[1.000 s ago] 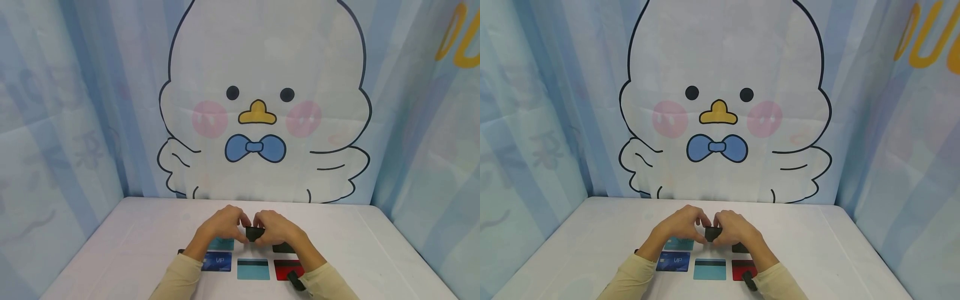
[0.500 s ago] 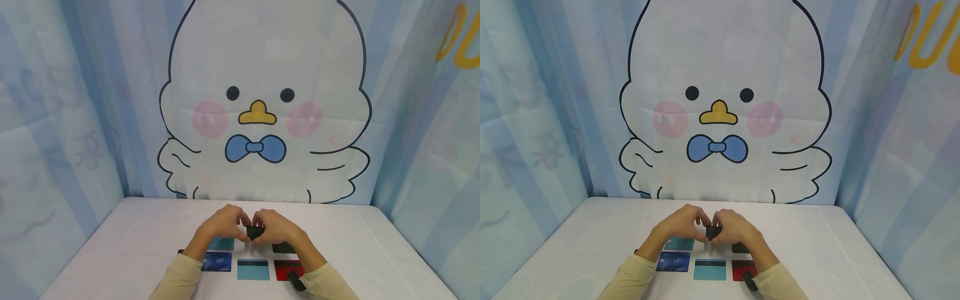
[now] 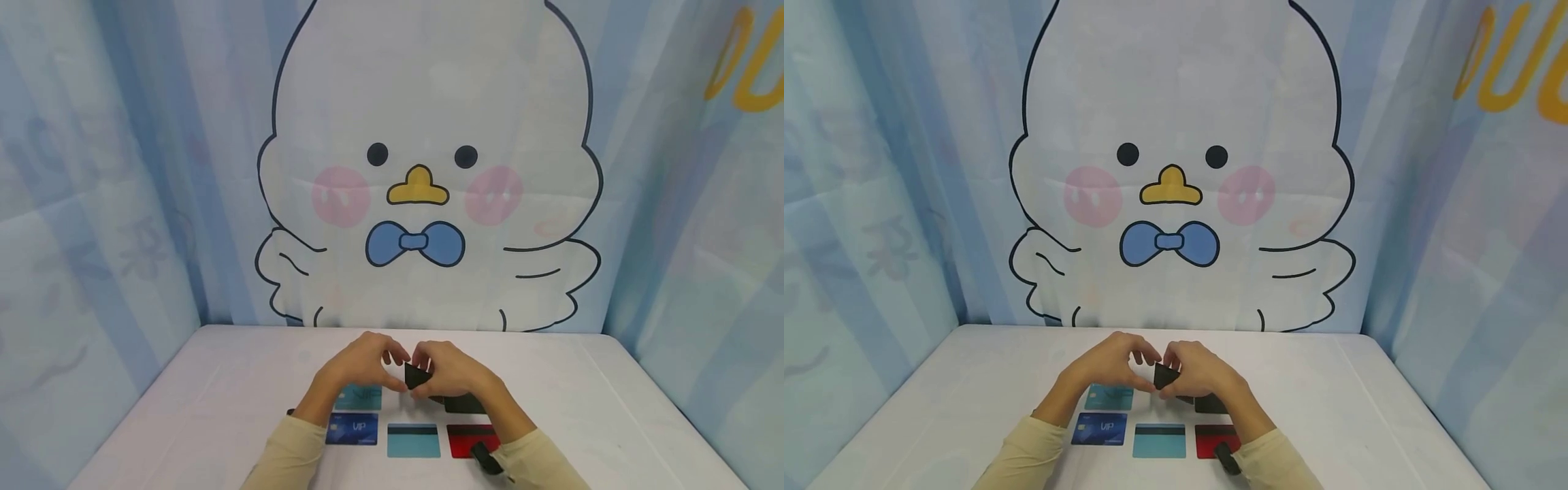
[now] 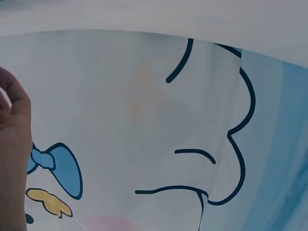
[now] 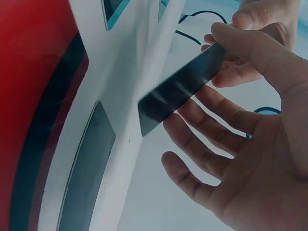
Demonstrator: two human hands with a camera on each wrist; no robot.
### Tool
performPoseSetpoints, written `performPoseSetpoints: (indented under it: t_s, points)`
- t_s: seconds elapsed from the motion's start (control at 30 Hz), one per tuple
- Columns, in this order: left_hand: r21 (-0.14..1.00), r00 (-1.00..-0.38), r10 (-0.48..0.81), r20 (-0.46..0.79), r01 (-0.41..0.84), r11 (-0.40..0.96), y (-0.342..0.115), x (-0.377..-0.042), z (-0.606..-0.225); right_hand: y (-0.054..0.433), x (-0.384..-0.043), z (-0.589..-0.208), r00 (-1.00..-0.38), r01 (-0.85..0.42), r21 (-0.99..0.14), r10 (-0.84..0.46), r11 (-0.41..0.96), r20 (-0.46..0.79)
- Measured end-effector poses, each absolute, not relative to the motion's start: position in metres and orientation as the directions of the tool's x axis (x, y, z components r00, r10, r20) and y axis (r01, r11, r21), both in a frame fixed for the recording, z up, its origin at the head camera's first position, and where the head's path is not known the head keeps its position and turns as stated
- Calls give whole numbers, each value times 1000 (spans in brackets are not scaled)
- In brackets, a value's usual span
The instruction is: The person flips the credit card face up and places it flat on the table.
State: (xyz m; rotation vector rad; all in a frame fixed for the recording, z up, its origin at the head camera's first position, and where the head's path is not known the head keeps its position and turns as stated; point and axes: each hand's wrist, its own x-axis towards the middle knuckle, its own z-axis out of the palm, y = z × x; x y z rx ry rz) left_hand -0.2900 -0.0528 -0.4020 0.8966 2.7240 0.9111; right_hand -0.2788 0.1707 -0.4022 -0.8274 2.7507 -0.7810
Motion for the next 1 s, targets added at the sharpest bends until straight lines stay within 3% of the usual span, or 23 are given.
performPoseSetpoints:
  t_s: [0.23,0.67,1.0]
  points:
    - [595,-796,601,70,516,616,-59,-291,-404,178,-278,-404,-843,-444,-579,-537,683,13]
    - [626,-787,615,43,502,597,-63,-289,-412,192,-271,-408,-810,-436,-770,-576,465,111]
    - [642,-797,604,8,467,608,-61,-285,-418,193,-267,-416,-821,-412,-828,-549,381,156]
